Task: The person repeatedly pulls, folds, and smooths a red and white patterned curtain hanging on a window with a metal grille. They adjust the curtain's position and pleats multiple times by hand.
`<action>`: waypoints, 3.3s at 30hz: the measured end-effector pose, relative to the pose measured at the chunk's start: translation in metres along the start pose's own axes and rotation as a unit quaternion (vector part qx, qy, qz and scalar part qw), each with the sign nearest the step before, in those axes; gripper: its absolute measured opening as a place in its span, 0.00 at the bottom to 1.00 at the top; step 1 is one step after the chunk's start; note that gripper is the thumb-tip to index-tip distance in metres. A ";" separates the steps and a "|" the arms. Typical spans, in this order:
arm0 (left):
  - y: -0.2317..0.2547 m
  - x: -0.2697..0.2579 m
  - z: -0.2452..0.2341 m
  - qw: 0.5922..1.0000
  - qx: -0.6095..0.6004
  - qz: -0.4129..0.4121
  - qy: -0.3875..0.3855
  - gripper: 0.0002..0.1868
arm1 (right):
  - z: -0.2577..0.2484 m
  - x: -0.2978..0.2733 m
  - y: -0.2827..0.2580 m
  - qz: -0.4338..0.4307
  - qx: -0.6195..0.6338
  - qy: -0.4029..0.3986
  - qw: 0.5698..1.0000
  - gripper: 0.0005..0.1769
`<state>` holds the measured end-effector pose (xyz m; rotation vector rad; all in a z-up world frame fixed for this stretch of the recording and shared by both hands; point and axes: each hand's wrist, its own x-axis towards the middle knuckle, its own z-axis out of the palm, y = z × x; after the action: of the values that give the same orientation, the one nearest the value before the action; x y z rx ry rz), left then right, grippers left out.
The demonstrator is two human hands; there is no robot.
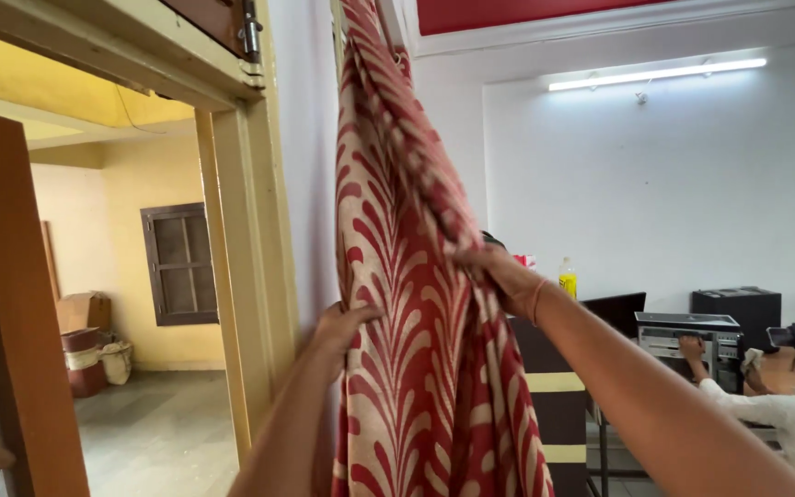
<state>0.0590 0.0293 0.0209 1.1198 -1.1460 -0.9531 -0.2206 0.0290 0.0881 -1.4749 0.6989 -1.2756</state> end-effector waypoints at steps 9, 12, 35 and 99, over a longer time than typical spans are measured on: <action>0.012 -0.010 -0.024 0.993 0.114 0.027 -0.002 0.44 | -0.056 0.025 -0.002 -0.016 -0.033 0.095 0.995 0.32; 0.011 -0.010 -0.021 0.988 0.149 0.035 0.005 0.45 | -0.057 0.027 -0.001 0.009 0.001 0.108 0.994 0.31; -0.006 -0.020 -0.027 0.994 -0.006 -0.046 -0.099 0.47 | -0.026 -0.007 -0.016 -0.012 -0.166 0.004 0.986 0.43; -0.089 0.179 0.127 0.979 0.045 0.194 -0.035 0.23 | 0.023 0.033 0.294 -0.136 -0.316 0.210 0.915 0.40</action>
<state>-0.0352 -0.1825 -0.0260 0.8929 -1.4133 -0.6453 -0.1357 -0.0846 -0.1721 -1.8781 1.3205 -1.7076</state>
